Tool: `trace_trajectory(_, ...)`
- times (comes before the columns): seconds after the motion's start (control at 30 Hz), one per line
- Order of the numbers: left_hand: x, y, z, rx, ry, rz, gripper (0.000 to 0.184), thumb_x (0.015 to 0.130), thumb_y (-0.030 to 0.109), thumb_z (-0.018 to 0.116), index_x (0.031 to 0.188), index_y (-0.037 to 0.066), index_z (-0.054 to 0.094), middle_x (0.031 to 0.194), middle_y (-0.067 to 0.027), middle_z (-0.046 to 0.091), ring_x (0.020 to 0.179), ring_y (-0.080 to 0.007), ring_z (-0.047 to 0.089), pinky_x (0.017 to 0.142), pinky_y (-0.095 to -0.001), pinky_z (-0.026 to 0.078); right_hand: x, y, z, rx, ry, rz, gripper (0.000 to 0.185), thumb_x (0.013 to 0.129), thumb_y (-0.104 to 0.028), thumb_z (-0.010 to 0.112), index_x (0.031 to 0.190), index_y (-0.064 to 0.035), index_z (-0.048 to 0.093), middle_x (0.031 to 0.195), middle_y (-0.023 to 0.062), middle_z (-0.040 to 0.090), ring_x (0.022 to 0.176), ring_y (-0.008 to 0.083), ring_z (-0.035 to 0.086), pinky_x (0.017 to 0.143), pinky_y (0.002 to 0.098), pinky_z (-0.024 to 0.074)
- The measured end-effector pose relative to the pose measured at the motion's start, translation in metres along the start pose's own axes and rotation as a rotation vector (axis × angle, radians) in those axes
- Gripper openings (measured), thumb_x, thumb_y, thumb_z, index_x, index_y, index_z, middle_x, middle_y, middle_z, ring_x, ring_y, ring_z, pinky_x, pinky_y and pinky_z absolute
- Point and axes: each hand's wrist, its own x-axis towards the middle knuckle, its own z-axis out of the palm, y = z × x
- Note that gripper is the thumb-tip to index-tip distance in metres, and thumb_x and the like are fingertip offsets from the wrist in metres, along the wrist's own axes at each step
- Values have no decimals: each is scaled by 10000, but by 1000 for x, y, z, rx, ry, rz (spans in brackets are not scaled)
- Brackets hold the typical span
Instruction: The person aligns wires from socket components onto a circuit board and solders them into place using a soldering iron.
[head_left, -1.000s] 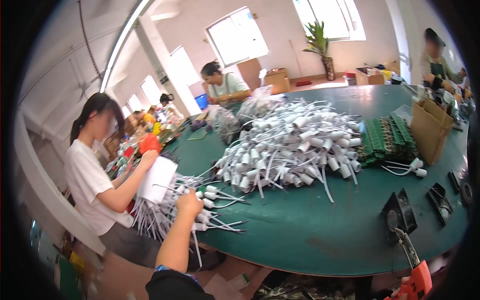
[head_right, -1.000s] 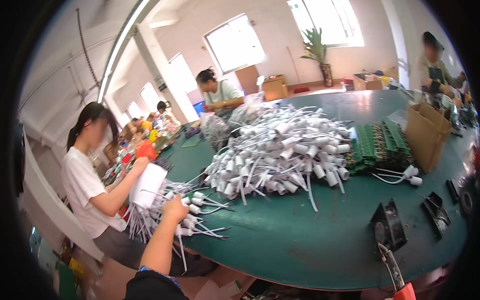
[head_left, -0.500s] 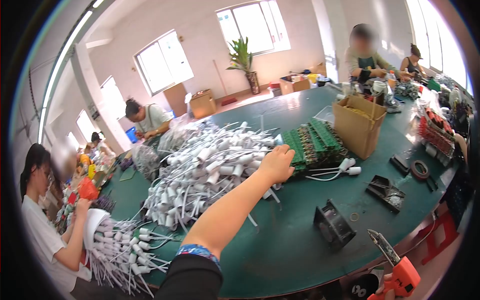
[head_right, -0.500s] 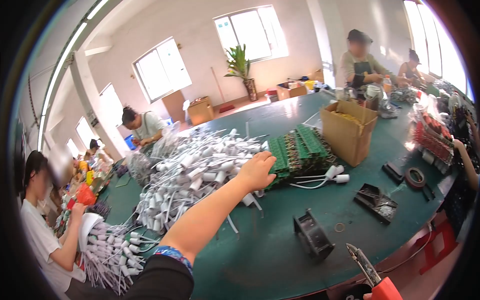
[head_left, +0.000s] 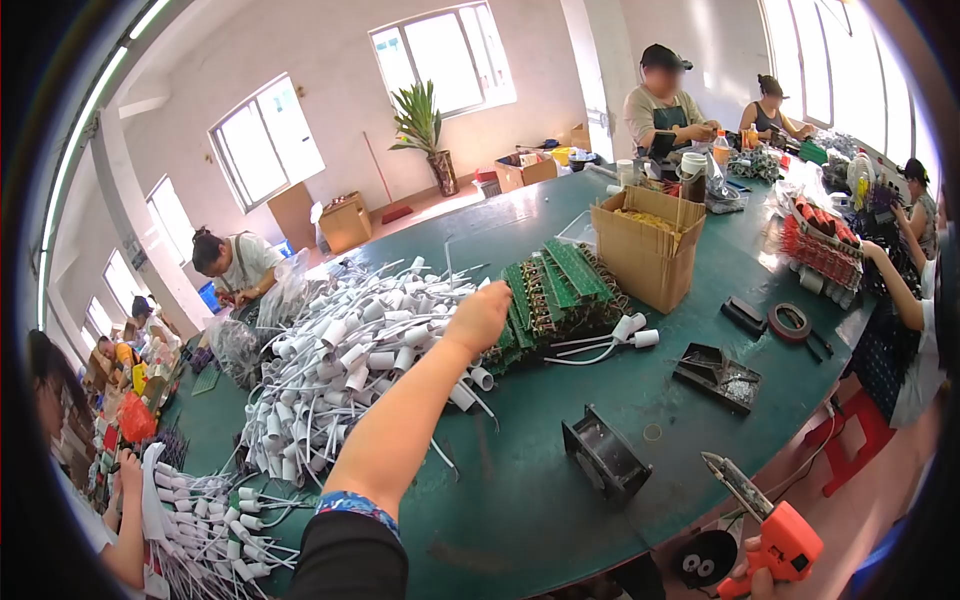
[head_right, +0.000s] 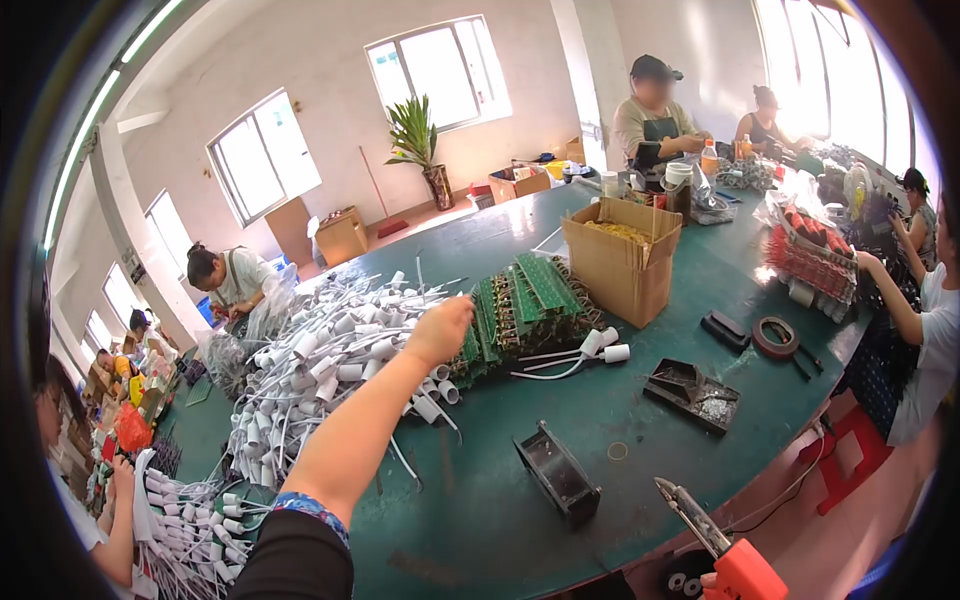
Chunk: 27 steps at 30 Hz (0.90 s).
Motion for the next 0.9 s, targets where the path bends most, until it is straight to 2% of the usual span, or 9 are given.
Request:
trace_trajectory(0.1,-15,19,-46,-50,227,-46,207,992,139,580,1149,25,653,1056,-225,700,1005,-416,669,850,-462,533,-4,-1,-1,0,-14,-14,443,956,-116,660,1347,51,534,952,134,679,635,154,617,513,249,538)
trace_trajectory(0.2,-64,82,-102,-24,205,38,212,974,97,612,1166,18,658,1101,-232,711,1041,-407,682,879,-444,553,-10,-2,-2,6,-32,-24,446,954,-119,664,1348,46,536,950,133,680,619,158,617,510,251,536)
trace_trajectory(0.3,-139,161,-152,183,27,254,311,894,-4,619,1200,-59,631,1273,-266,656,1142,-402,668,987,-447,552,-11,-1,-3,10,-40,-25,455,949,-125,673,1349,45,535,960,136,684,624,162,623,514,262,544)
trace_trajectory(0.37,-192,197,-163,361,-151,349,401,846,63,605,1214,-95,615,1328,-288,614,1204,-418,632,1039,-462,523,-15,-2,-3,18,-63,-16,462,946,-128,678,1350,45,534,967,139,686,628,165,627,517,269,550)
trace_trajectory(0.4,-215,209,-166,395,-253,380,390,879,98,587,1215,-98,615,1320,-289,617,1207,-421,628,1057,-463,512,-17,-3,-1,24,-71,-15,465,945,-130,681,1350,45,534,970,140,687,630,166,629,518,272,553)
trace_trajectory(0.5,-264,233,-156,144,-535,51,420,878,104,578,1247,-97,589,1315,-277,622,1182,-405,641,1012,-427,537,-23,-5,10,38,-106,-12,476,940,-136,690,1352,44,533,980,144,691,635,171,636,522,283,562)
trace_trajectory(0.57,-289,237,-141,168,-489,162,391,876,113,587,1214,-84,591,1278,-248,638,1119,-375,658,946,-413,558,-28,-7,13,46,-129,-13,482,937,-140,696,1352,44,533,987,146,694,639,173,640,525,290,568)
trace_trajectory(0.67,-309,239,-101,47,-447,133,240,853,133,632,1027,-30,603,1022,-163,627,930,-311,643,803,-379,566,-38,-11,21,55,-163,-11,493,933,-145,705,1354,43,532,998,150,697,645,178,646,529,300,577)
trace_trajectory(0.9,-310,211,-107,-107,-435,52,255,869,243,713,989,41,613,981,-129,636,953,-337,654,794,-428,568,-42,-18,42,84,-177,-18,517,922,-159,725,1357,42,530,1022,158,706,658,188,661,538,324,597)
